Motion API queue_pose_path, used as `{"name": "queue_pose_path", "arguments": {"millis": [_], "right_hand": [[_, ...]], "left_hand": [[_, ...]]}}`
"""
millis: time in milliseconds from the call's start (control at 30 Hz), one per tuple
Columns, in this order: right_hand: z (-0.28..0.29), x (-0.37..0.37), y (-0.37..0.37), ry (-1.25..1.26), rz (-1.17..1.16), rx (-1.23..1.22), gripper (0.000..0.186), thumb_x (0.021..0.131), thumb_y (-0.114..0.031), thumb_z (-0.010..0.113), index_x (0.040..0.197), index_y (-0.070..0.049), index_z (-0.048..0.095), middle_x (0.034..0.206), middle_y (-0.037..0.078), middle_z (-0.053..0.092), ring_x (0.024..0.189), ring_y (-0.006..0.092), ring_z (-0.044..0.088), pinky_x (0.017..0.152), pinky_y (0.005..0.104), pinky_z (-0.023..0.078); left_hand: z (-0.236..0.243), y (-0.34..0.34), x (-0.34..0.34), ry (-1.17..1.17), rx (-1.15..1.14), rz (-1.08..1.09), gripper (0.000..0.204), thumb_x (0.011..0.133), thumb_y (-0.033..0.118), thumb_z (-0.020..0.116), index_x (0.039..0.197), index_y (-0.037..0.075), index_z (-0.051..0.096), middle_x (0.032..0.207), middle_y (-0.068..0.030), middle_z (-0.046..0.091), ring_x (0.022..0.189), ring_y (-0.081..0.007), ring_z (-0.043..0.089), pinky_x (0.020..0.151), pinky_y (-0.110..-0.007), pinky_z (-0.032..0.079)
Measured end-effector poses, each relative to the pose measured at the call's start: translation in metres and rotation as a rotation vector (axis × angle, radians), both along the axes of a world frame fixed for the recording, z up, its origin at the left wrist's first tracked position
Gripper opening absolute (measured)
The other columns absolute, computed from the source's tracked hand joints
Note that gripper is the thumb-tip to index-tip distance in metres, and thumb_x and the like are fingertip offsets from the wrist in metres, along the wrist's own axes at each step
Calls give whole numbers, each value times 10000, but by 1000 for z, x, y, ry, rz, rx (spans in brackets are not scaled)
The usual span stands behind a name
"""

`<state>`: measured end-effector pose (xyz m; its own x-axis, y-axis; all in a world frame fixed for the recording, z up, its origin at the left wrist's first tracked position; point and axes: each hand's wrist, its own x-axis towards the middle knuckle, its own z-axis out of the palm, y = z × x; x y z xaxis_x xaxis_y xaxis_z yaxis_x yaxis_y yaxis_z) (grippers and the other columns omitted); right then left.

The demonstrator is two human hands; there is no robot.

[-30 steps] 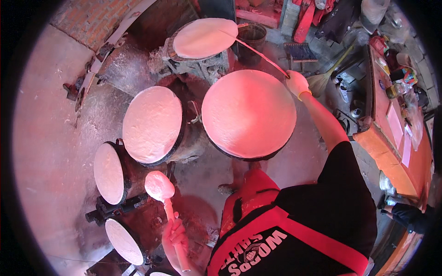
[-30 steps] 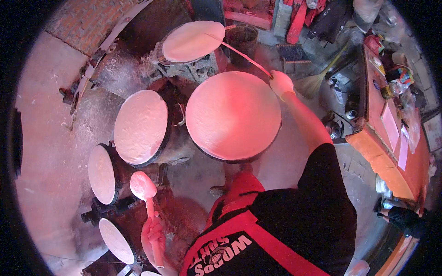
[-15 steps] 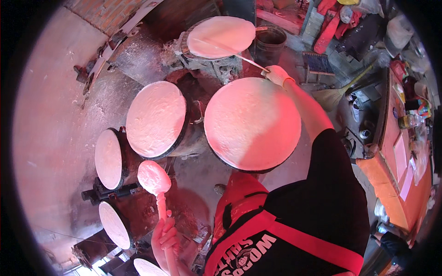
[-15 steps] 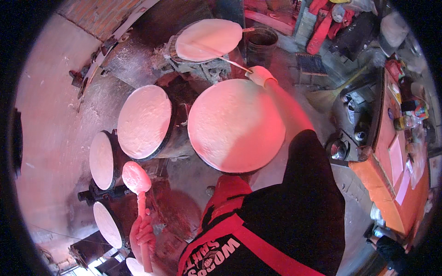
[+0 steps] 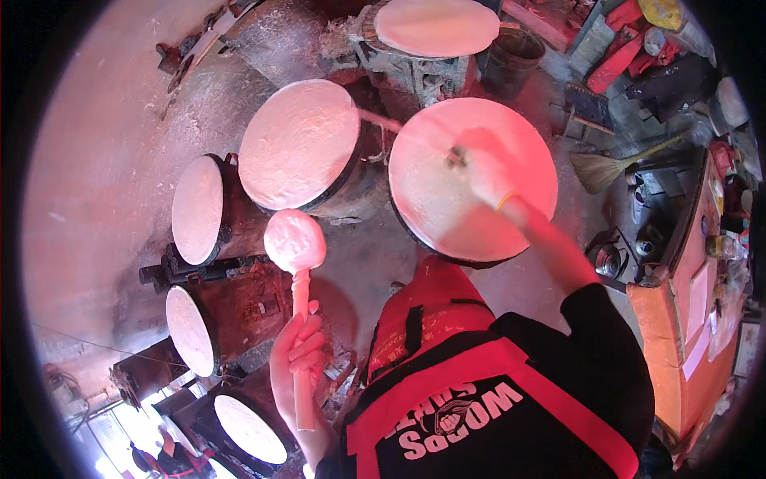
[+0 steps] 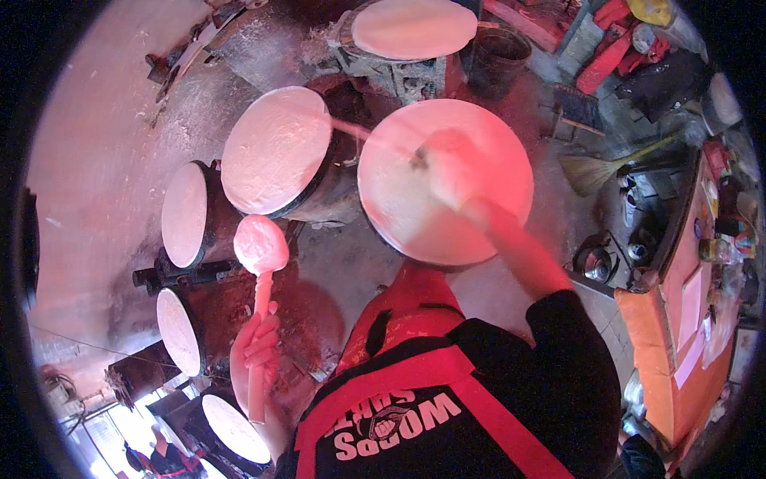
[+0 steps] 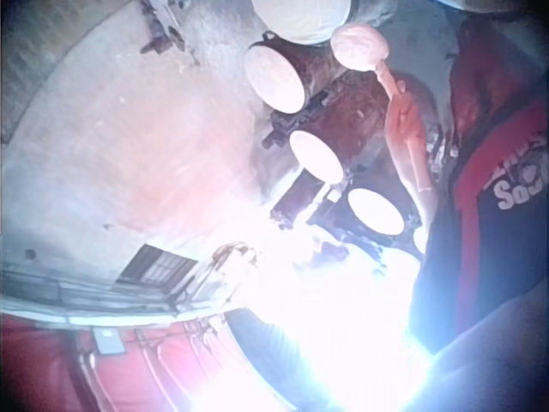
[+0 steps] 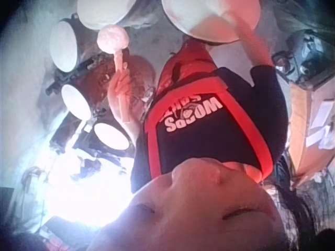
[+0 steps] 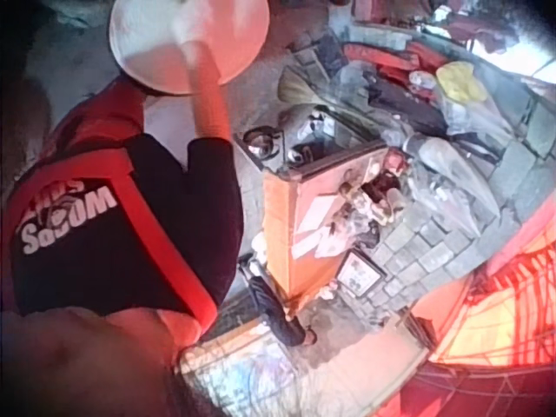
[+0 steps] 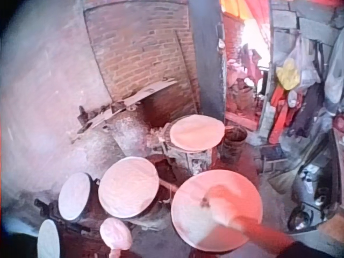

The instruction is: The person pours liquid batter onto hot plates and uses a stick to spread it into thin circles and flip the cooked layers.

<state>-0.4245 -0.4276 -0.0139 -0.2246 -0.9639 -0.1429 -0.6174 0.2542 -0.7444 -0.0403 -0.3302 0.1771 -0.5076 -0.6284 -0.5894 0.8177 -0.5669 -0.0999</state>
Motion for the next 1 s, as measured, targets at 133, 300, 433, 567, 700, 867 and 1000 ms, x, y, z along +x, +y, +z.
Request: {"name": "queue_pose_path", "arguments": {"millis": [133,300,433,567,700,867,1000], "right_hand": [[-24,93,13,448,21,-87,543,833,-332,625,1273,-57,467,861,159,651,819,301,630,740,381,485],[-36,139,4,626,21,102,981,746,-410,710,1476,-91,138,852,134,636,668,284,641,547,430,483],[-33,126,20,637,-83,-145,328,783,-305,652,1012,-72,619,741,118,619,603,268,633,510,426,475],[0,61,7,753,-154,-208,197,817,-260,603,778,-68,626,749,157,635,608,332,623,562,440,476],[179,18,-3,619,-198,-110,302,790,-289,631,826,10,653,774,219,643,630,328,602,614,418,471],[251,-87,-84,405,130,-200,363,796,-308,606,853,50,625,706,99,619,616,173,568,578,351,461],[332,-105,-115,74,-157,-317,254,724,-219,647,814,18,649,556,31,497,415,148,439,363,314,299]], "left_hand": [[-14,-7,15,-8,7,-71,282,1005,100,342,1226,-68,396,775,-47,386,523,-82,372,380,-192,326],[-22,-16,29,-217,-42,-189,227,981,74,405,1178,-35,433,738,-12,385,477,-41,327,334,-158,268],[-32,-20,38,-237,-85,-232,224,977,74,413,1175,-26,439,732,-7,382,489,-46,331,348,-161,268],[-42,-21,48,-164,-93,-207,232,981,77,401,1183,-33,432,731,-14,380,499,-60,337,360,-179,282],[-41,-28,45,-105,-65,-198,242,988,78,379,1192,-45,422,737,-31,385,503,-81,346,368,-191,297],[-22,-42,28,36,-25,-165,265,1003,92,335,1193,-82,398,747,-54,394,518,-101,387,379,-216,347],[-15,-70,15,68,-32,-194,276,1003,94,333,1215,-77,381,757,-56,403,519,-102,394,379,-213,349]]}}
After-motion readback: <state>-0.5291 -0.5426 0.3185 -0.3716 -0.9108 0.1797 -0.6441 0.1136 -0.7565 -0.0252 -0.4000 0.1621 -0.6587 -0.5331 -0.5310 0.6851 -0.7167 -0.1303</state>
